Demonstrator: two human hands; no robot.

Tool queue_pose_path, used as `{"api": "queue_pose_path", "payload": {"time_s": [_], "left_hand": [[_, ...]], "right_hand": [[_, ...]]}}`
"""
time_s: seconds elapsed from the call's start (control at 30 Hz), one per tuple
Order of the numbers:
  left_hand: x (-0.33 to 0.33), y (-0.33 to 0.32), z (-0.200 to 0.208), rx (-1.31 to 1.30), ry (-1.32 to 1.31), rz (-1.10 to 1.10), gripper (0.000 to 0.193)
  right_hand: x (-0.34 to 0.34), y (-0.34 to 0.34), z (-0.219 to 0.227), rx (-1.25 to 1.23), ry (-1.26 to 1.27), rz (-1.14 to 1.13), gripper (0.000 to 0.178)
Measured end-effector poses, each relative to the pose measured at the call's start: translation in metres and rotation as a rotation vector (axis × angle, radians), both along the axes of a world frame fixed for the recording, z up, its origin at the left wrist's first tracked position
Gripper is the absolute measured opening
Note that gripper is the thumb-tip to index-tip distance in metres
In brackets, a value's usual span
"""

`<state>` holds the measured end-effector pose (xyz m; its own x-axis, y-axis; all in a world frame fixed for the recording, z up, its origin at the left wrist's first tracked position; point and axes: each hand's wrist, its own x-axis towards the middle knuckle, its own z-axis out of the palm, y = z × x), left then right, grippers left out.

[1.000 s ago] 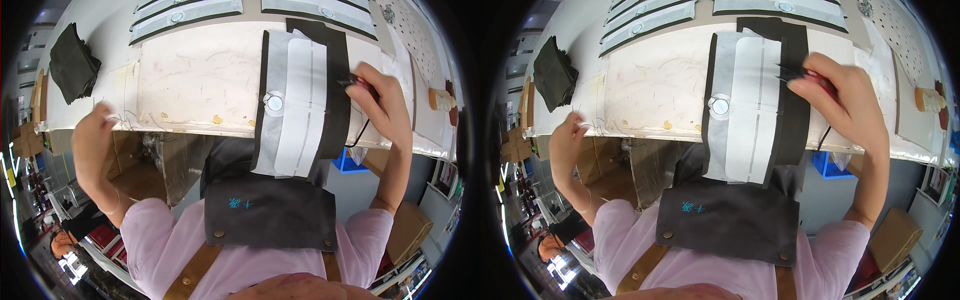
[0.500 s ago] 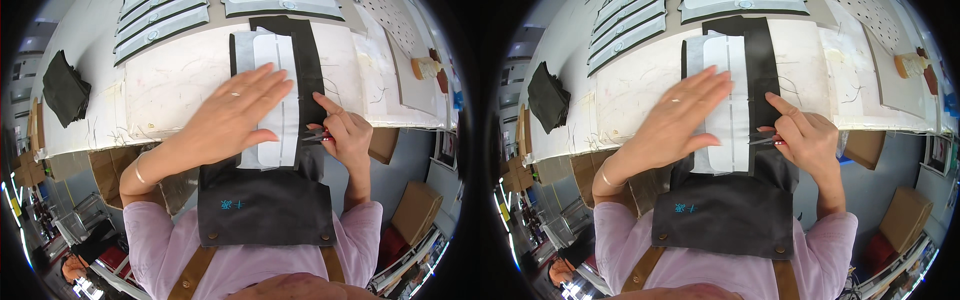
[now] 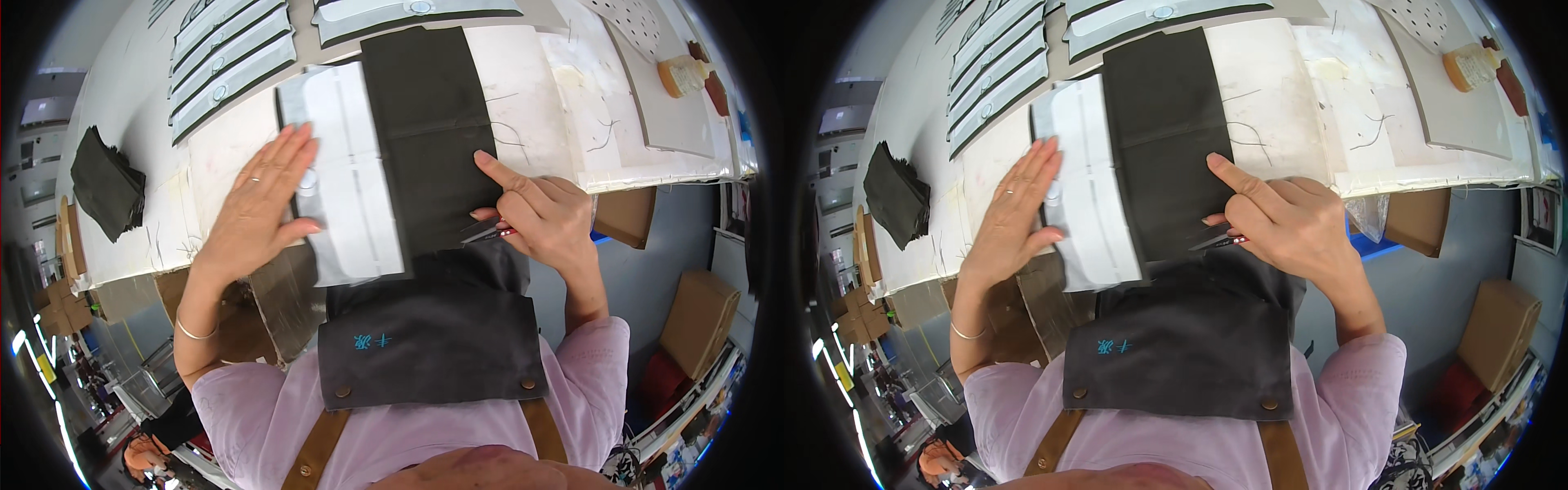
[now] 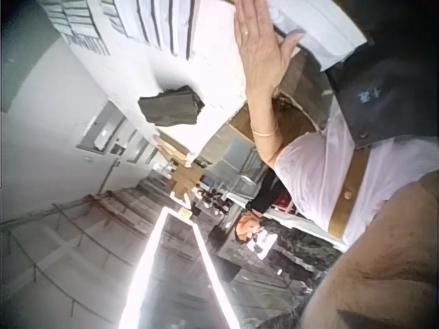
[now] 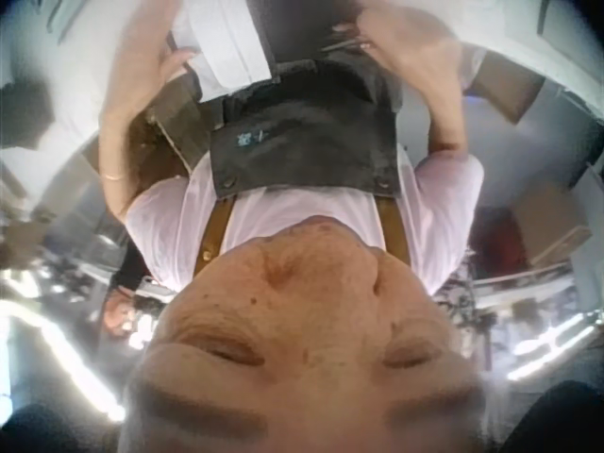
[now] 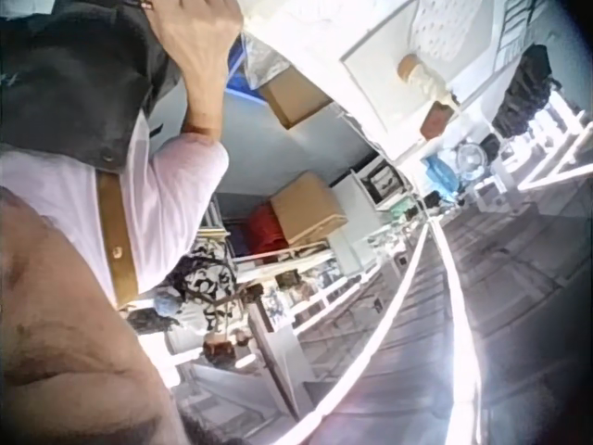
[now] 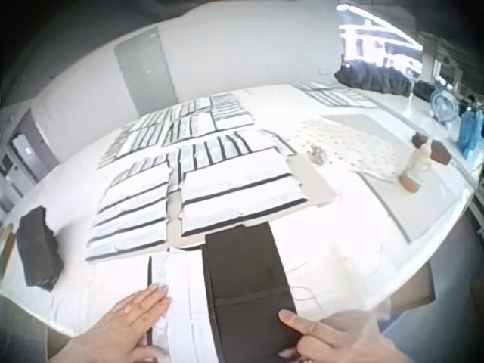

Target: The person assembles face masks by hand at a workbench. They use a red utility knife to trim threads from the mask edges, apply glue from a squeeze bottle to the mask frames, and attach white filter inserts to the glued areas.

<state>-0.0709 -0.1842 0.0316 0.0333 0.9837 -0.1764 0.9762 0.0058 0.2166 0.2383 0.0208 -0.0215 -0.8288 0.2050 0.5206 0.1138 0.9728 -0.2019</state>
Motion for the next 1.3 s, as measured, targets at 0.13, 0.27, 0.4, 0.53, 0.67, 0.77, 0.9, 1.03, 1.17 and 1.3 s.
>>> {"api": "queue_pose_path", "payload": {"time_s": [0.13, 0.27, 0.4, 0.53, 0.67, 0.77, 0.9, 1.03, 1.17, 1.3], "left_hand": [[-0.017, 0.010, 0.015, 0.118, -0.137, -0.021, 0.076], [0.024, 0.069, 0.019, 0.270, -0.306, -0.112, 0.052], [0.072, 0.135, -0.008, 0.343, -0.501, -0.244, 0.030], [0.076, 0.168, -0.033, 0.326, -0.526, -0.295, 0.018], [0.072, 0.172, -0.030, 0.157, -0.770, -0.103, 0.013], [0.064, 0.171, -0.032, 0.076, -0.929, -0.011, 0.013], [0.061, 0.172, -0.031, 0.023, -0.950, -0.011, 0.015], [0.060, 0.172, -0.031, 0.001, -0.976, -0.012, 0.015], [0.060, 0.172, -0.032, 0.020, -0.982, -0.026, 0.016], [0.059, 0.172, -0.030, 0.009, -0.976, -0.023, 0.016]], "right_hand": [[0.003, 0.006, 0.004, -0.183, -0.004, 0.083, 0.037], [0.004, 0.016, 0.002, -0.690, 0.239, 0.077, 0.029], [0.016, 0.032, 0.022, -0.741, 0.101, -0.151, 0.030], [0.021, 0.040, 0.024, -0.594, 0.031, -0.222, 0.035], [0.018, 0.043, 0.027, -0.390, -0.122, -0.197, 0.031], [0.005, 0.043, 0.032, -0.239, -0.192, -0.170, 0.033], [-0.009, 0.048, 0.029, -0.105, -0.253, -0.165, 0.038], [-0.019, 0.050, 0.030, -0.076, -0.273, -0.184, 0.040], [-0.023, 0.051, 0.030, -0.072, -0.277, -0.176, 0.039], [-0.024, 0.053, 0.029, -0.068, -0.279, -0.155, 0.039]]}}
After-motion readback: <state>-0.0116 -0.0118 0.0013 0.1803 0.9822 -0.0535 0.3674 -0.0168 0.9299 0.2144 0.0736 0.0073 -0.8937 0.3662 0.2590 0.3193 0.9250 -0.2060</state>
